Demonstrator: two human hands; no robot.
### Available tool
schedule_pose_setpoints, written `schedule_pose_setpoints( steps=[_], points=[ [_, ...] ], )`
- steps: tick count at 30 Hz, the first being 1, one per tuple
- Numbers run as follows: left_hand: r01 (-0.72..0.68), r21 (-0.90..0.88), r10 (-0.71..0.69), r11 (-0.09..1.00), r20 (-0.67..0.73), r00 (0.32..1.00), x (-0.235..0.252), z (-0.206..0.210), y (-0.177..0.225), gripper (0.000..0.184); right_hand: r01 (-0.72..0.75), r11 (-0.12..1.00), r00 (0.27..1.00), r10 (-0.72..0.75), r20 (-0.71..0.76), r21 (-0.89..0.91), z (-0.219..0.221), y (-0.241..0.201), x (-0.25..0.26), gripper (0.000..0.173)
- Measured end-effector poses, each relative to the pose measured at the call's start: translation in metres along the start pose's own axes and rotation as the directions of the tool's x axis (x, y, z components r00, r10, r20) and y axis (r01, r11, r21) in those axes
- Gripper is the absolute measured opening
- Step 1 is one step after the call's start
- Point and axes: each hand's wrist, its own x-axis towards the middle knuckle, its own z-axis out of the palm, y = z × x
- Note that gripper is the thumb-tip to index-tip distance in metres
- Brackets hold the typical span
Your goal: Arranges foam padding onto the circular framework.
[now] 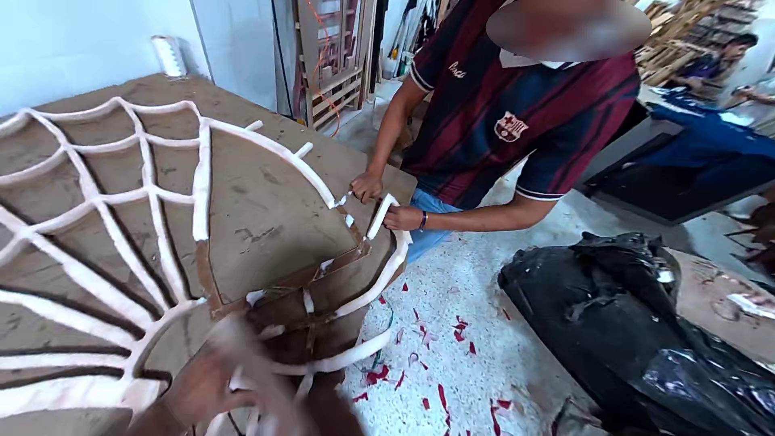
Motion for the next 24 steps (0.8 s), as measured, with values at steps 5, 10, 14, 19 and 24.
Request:
schedule_pose_setpoints(
  steps=[5,10,14,19,24],
  points=[
    [0.020,-0.105,-0.017,0.994,0.031,0.999,0.003,-0.007,0.003,0.086,-0.035,0.779,0.990,-0.059,-0.129,-0.626,-0.075,0.127,0.038,0.058],
    [0.033,-0.096,-0.031,0.995,0.028,0.999,0.005,-0.015,0.002,0.088,-0.007,0.712,1.000,-0.004,-0.014,-0.702,-0.064,0.119,0.052,0.042],
    [0.040,-0.043,-0.037,0.998,0.073,0.997,0.007,-0.011,-0.001,0.089,-0.027,0.713,0.996,-0.042,-0.081,-0.700,-0.051,0.130,0.041,0.033],
    [0.057,-0.049,-0.052,0.997,0.098,0.994,0.011,-0.019,-0.005,0.089,0.006,0.911,0.950,-0.134,-0.281,-0.413,0.010,0.147,0.013,0.028],
    [-0.008,-0.008,0.008,1.000,0.043,0.999,0.007,-0.007,-0.011,0.083,0.023,0.992,0.984,-0.044,-0.174,-0.123,0.027,0.080,-0.012,0.025]
  ],
)
